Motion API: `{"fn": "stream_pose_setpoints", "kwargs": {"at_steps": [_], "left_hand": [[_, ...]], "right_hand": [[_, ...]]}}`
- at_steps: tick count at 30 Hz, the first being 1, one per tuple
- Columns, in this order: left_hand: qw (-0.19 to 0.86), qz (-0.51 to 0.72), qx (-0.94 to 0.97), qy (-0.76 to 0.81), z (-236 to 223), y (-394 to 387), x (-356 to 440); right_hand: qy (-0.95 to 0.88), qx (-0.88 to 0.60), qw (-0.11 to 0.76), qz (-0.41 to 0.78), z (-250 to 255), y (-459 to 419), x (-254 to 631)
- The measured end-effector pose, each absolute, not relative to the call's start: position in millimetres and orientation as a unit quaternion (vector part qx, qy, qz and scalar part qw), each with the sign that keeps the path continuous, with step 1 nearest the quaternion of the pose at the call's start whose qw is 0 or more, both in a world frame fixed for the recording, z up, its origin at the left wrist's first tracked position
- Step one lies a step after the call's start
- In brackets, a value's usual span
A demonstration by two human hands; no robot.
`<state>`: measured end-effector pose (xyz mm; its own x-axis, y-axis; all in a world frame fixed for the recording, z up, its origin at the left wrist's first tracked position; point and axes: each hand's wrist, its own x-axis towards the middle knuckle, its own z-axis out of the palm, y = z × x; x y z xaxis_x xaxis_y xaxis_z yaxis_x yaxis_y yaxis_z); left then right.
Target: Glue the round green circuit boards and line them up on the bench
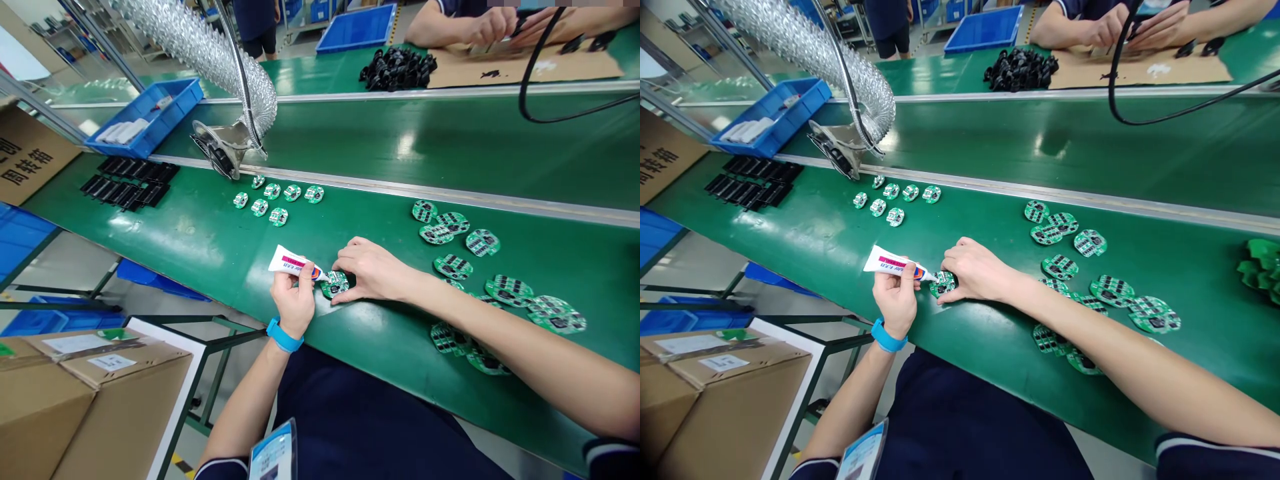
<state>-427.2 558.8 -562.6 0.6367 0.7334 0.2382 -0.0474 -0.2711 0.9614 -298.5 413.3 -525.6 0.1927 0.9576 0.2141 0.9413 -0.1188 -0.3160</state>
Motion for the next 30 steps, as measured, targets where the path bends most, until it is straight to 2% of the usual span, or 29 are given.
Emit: {"fn": "stream_pose_setpoints", "kwargs": {"at_steps": [19, 26, 30], "left_hand": [[0.537, 0.368, 0.719, 0.244, -564.3, 563.9, -419.6], [0.585, 0.359, 0.686, 0.239, -549.3, 551.3, -424.8], [0.577, 0.342, 0.706, 0.227, -553.9, 541.7, -425.3]], "right_hand": [[-0.629, -0.754, 0.191, 0.008, -525.7, 411.7, -296.2], [-0.623, -0.759, 0.192, 0.011, -526.2, 411.4, -294.5], [-0.626, -0.757, 0.188, 0.01, -526.9, 411.6, -294.6]]}}
